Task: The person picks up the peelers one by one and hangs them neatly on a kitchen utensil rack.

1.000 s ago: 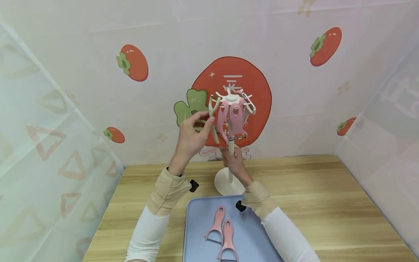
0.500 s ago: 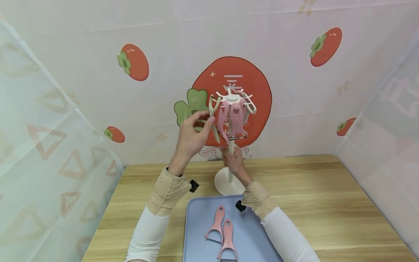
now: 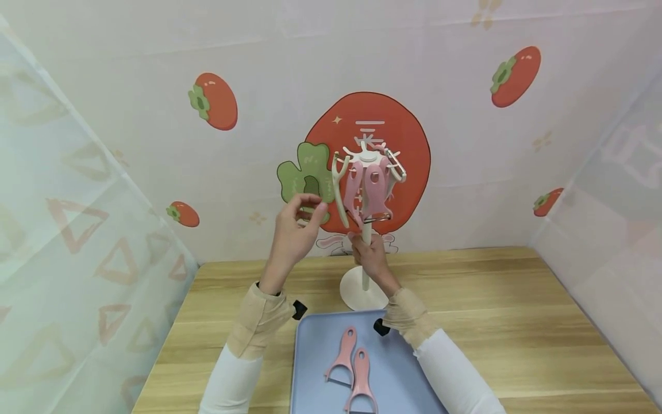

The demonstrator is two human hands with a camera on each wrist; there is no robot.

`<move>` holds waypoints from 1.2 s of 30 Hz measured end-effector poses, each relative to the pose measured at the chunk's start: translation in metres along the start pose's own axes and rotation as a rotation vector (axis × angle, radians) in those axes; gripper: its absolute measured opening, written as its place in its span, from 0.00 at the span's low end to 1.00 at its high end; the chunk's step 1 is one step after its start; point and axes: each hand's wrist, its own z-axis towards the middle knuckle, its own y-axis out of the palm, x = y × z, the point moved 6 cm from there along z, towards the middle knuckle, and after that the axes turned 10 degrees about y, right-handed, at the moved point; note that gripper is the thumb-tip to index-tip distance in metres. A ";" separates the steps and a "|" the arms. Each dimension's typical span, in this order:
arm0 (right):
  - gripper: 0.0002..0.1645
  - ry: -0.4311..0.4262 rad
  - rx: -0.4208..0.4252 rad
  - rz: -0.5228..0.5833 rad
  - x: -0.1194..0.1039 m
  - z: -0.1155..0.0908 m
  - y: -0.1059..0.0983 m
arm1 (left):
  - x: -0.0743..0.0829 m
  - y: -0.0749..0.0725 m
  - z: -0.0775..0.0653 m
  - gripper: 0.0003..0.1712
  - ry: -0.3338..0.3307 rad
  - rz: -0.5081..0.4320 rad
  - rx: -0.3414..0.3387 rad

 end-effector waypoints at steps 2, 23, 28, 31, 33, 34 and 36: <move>0.36 0.005 0.010 -0.009 0.000 0.000 -0.001 | -0.009 -0.001 -0.010 0.23 -0.019 0.003 0.003; 0.35 -0.026 -0.030 -0.009 -0.002 0.002 -0.002 | -0.057 0.042 -0.112 0.03 0.062 0.198 -0.323; 0.36 -0.022 0.000 0.011 -0.001 0.001 -0.001 | -0.060 0.050 -0.140 0.04 0.072 0.338 -0.430; 0.36 -0.022 0.004 0.017 -0.001 0.002 -0.001 | -0.060 0.054 -0.151 0.05 0.035 0.375 -0.474; 0.36 -0.026 -0.001 0.017 -0.001 0.003 0.000 | -0.061 0.057 -0.157 0.05 0.006 0.382 -0.521; 0.36 -0.028 -0.003 0.019 -0.002 0.003 0.000 | -0.061 0.059 -0.160 0.06 -0.013 0.380 -0.551; 0.35 -0.030 -0.002 0.017 -0.001 0.003 -0.001 | -0.061 0.063 -0.166 0.07 -0.050 0.374 -0.613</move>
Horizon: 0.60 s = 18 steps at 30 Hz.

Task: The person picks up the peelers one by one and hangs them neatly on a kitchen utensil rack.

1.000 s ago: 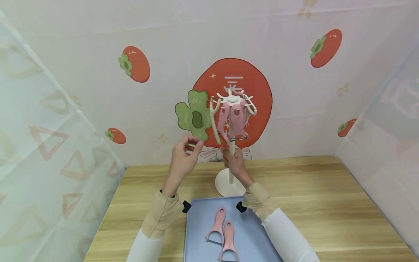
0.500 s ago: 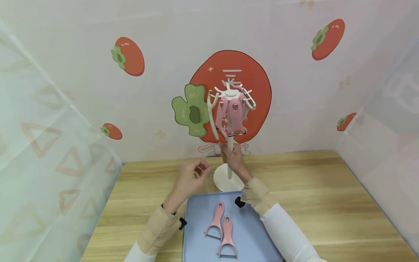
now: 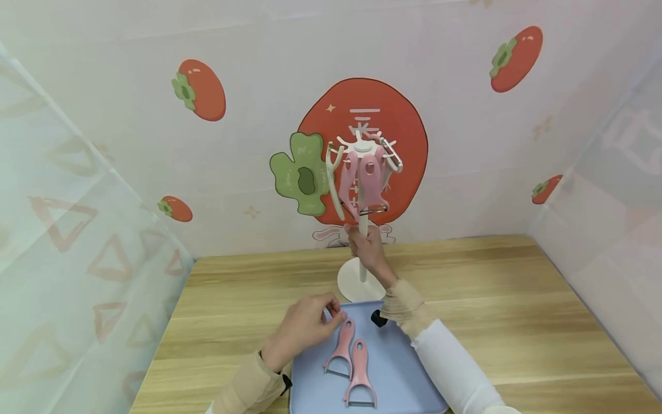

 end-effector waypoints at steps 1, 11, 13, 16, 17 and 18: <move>0.35 0.002 -0.002 0.000 0.000 0.000 0.000 | 0.001 0.003 -0.002 0.07 -0.013 -0.013 -0.032; 0.36 0.019 0.014 -0.003 0.003 -0.004 -0.001 | 0.005 0.023 -0.020 0.11 -0.099 -0.061 -0.170; 0.35 0.007 0.000 -0.007 0.001 -0.003 0.000 | 0.005 0.024 -0.021 0.12 -0.122 -0.066 -0.178; 0.34 -0.003 -0.006 -0.008 -0.001 -0.001 0.000 | 0.006 0.024 -0.022 0.15 -0.148 -0.053 -0.181; 0.34 -0.004 -0.006 -0.007 -0.001 -0.001 0.000 | 0.007 0.025 -0.022 0.15 -0.152 -0.047 -0.182; 0.34 -0.003 -0.003 -0.006 -0.002 0.000 0.000 | 0.008 0.025 -0.022 0.15 -0.156 -0.046 -0.183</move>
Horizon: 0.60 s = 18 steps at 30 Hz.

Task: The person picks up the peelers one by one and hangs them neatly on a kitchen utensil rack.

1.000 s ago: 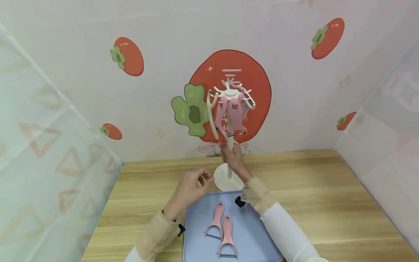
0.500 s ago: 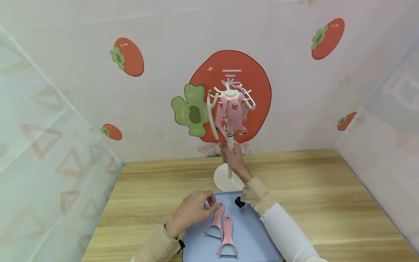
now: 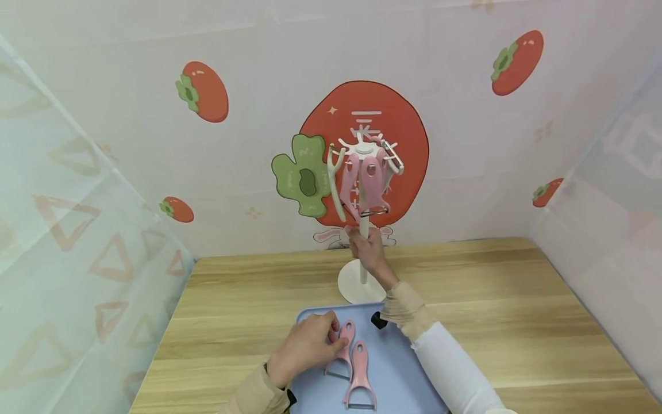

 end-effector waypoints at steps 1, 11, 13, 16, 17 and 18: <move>0.34 0.002 0.002 0.001 0.000 0.000 -0.001 | 0.001 0.001 0.000 0.15 -0.001 0.008 -0.003; 0.35 0.014 -0.003 -0.004 0.002 0.002 -0.002 | 0.002 0.014 0.002 0.14 -0.012 0.021 -0.010; 0.36 0.008 -0.006 -0.009 0.002 0.002 -0.001 | 0.002 0.015 0.002 0.14 -0.009 0.032 -0.007; 0.36 0.005 -0.008 -0.011 0.002 0.001 -0.002 | 0.001 0.018 0.003 0.15 -0.013 0.043 -0.013; 0.36 0.008 -0.008 -0.008 0.002 0.001 -0.002 | 0.000 0.019 0.003 0.15 -0.018 0.041 -0.019; 0.36 0.010 -0.009 -0.008 0.003 0.001 -0.002 | -0.001 0.020 0.003 0.16 -0.023 0.044 -0.023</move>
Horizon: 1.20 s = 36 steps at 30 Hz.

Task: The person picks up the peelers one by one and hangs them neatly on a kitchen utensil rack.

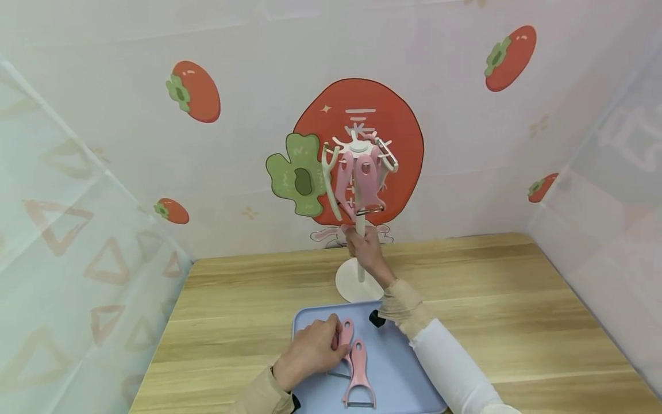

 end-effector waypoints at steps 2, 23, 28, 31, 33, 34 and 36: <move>0.36 0.008 0.000 0.003 0.000 0.000 0.000 | -0.002 0.001 0.001 0.17 -0.016 0.002 -0.009; 0.35 0.017 -0.001 0.019 -0.001 -0.001 0.000 | -0.002 0.003 -0.004 0.22 -0.094 0.085 0.017; 0.37 0.018 0.005 0.009 0.000 -0.002 0.001 | -0.002 0.003 -0.003 0.20 -0.096 0.122 0.033; 0.37 0.020 0.011 0.003 0.001 -0.002 0.001 | 0.000 0.000 -0.003 0.16 -0.085 0.126 0.034; 0.37 0.019 0.013 0.001 0.001 -0.003 0.001 | 0.001 -0.003 -0.004 0.16 -0.080 0.128 0.039; 0.36 0.019 0.013 0.004 0.001 -0.002 0.001 | 0.001 -0.005 -0.004 0.16 -0.080 0.123 0.043; 0.35 0.017 0.013 0.007 0.001 -0.002 0.001 | 0.002 -0.010 -0.005 0.15 -0.069 0.125 0.058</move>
